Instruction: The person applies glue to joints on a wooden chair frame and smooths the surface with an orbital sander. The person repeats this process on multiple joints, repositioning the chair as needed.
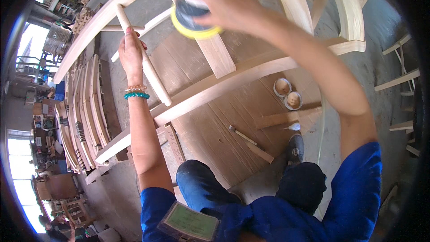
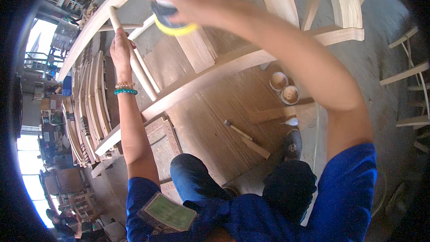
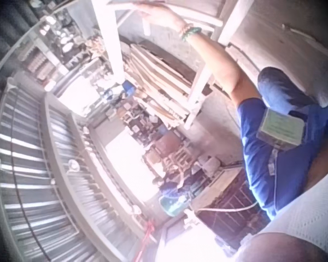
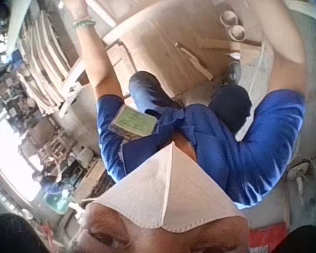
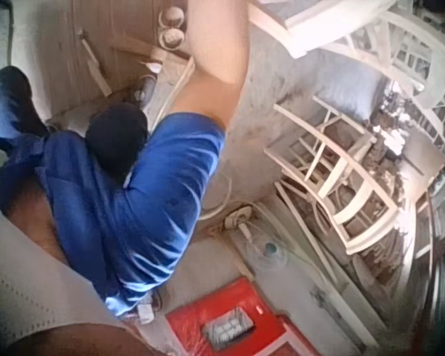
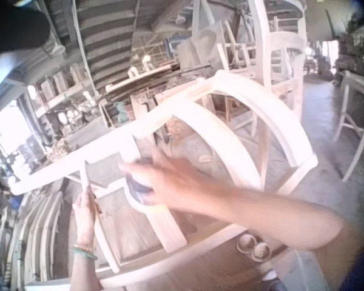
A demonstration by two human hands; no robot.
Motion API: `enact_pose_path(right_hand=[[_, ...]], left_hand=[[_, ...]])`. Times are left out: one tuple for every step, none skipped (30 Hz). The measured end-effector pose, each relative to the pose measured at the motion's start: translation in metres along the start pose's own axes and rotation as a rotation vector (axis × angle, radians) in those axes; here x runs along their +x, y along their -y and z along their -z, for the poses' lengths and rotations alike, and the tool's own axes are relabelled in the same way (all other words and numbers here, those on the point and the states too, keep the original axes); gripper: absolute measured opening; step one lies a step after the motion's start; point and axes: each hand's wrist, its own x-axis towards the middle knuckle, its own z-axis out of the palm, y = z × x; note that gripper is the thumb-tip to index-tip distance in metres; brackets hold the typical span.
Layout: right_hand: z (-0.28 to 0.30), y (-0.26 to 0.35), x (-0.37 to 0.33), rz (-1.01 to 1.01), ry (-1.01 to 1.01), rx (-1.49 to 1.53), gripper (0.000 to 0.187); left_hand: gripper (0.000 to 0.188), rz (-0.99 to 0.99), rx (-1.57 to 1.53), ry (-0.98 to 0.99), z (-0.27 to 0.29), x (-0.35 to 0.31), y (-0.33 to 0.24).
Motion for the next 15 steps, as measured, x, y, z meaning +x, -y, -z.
enact_pose_path(right_hand=[[0.008,0.013,-0.009,-0.05,0.164,0.048,0.07],[0.019,0.023,-0.022,-0.099,0.334,0.085,0.069],[0.025,0.023,-0.039,-0.05,0.343,0.1,0.065],[0.027,0.028,-0.052,-0.005,0.357,0.122,0.061],[0.029,0.025,-0.058,-0.08,0.411,0.161,0.067],[0.035,0.018,-0.059,-0.095,0.369,0.198,0.07],[0.04,0.008,-0.059,-0.11,0.327,0.237,0.072],[0.046,0.001,-0.061,-0.124,0.284,0.275,0.074],[0.048,0.002,-0.067,-0.092,0.217,0.239,0.082],[0.054,0.006,-0.076,-0.116,0.203,0.296,0.085],[0.063,0.012,-0.089,-0.14,0.19,0.354,0.087],[0.075,0.019,-0.104,-0.164,0.177,0.404,0.09],[0.085,0.023,-0.123,-0.128,0.162,0.452,0.093],[0.095,0.026,-0.143,-0.085,0.149,0.503,0.095],[0.104,0.03,-0.163,-0.129,0.302,0.563,0.095]], left_hand=[[0.055,-0.001,0.025,-0.012,0.011,0.004,0.003],[0.055,0.013,0.031,-0.017,0.016,0.006,0.002],[0.055,0.012,0.04,-0.024,0.01,0.007,-0.003],[0.056,0.016,0.057,-0.029,0.007,0.003,0.0],[0.056,0.007,0.062,-0.024,0.006,-0.002,0.002],[0.056,-0.01,0.067,-0.011,0.003,-0.001,0.0],[0.056,-0.027,0.073,0.001,0.0,-0.001,-0.002],[0.056,-0.02,0.058,0.0,-0.002,-0.002,-0.003],[0.055,-0.012,0.055,-0.009,0.001,-0.004,-0.003],[0.055,0.004,0.048,-0.021,0.005,-0.007,-0.003],[0.054,0.007,0.036,-0.03,0.008,-0.009,-0.002],[0.054,0.003,0.033,-0.029,0.008,-0.011,-0.004],[0.054,0.0,0.027,-0.029,0.006,-0.012,-0.006],[0.054,-0.002,0.022,-0.036,0.005,-0.013,-0.007],[0.054,-0.006,0.038,-0.034,0.008,-0.014,-0.009]])
